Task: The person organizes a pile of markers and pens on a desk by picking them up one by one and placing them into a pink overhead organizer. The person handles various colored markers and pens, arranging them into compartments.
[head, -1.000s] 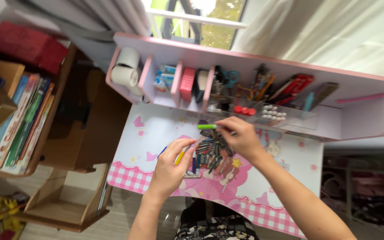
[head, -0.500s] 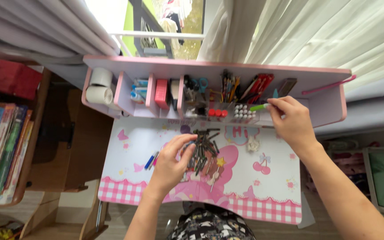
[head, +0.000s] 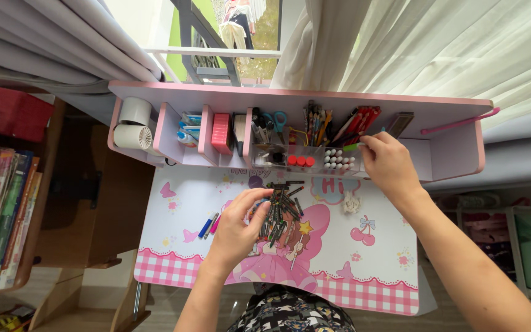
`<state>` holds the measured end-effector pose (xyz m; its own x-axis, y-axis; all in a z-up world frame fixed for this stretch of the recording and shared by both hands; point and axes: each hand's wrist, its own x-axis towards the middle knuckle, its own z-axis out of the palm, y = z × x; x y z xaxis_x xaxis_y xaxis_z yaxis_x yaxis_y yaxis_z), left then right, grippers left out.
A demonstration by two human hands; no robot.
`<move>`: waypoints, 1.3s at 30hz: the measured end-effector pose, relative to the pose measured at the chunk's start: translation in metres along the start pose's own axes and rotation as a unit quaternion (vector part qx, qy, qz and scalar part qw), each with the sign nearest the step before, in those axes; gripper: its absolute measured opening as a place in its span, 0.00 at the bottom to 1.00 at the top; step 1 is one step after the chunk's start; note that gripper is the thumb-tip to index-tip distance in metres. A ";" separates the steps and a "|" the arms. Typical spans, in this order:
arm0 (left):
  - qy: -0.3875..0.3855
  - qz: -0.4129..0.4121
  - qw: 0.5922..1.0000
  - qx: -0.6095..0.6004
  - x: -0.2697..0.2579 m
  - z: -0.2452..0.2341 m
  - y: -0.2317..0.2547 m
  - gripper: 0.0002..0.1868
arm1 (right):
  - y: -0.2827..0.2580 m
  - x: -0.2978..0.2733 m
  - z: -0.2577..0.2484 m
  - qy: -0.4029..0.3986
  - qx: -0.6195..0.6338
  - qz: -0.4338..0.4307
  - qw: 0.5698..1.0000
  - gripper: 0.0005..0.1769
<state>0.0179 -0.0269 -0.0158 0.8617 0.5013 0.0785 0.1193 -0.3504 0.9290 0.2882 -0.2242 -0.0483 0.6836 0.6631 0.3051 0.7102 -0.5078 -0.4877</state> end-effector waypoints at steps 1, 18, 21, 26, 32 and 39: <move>0.005 0.011 1.000 0.004 0.001 -0.001 -0.001 0.13 | 0.000 0.001 0.000 -0.005 -0.004 0.005 1.000 0.10; 0.006 0.004 1.000 -0.005 0.002 0.002 -0.003 0.13 | 0.023 -0.001 0.047 -0.069 -0.040 0.026 0.996 0.10; -0.004 -0.033 0.999 0.007 0.000 0.002 -0.005 0.14 | 0.026 -0.002 0.055 -0.065 -0.039 0.014 0.997 0.11; 0.008 0.000 1.000 0.009 -0.004 -0.001 -0.004 0.13 | 0.018 0.002 0.048 -0.052 -0.023 0.012 0.998 0.11; 0.031 0.026 0.999 0.010 -0.010 -0.011 0.001 0.12 | -0.021 0.009 0.006 -0.030 0.030 0.013 0.999 0.09; 0.070 0.047 0.996 0.015 -0.030 -0.033 0.011 0.12 | -0.085 -0.002 -0.013 -0.045 0.114 -0.014 0.992 0.09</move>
<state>-0.0226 -0.0200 0.0041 0.7923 0.5705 0.2163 0.0586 -0.4239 0.9038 0.2285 -0.1892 0.0029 0.6386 0.7269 0.2526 0.6654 -0.3567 -0.6558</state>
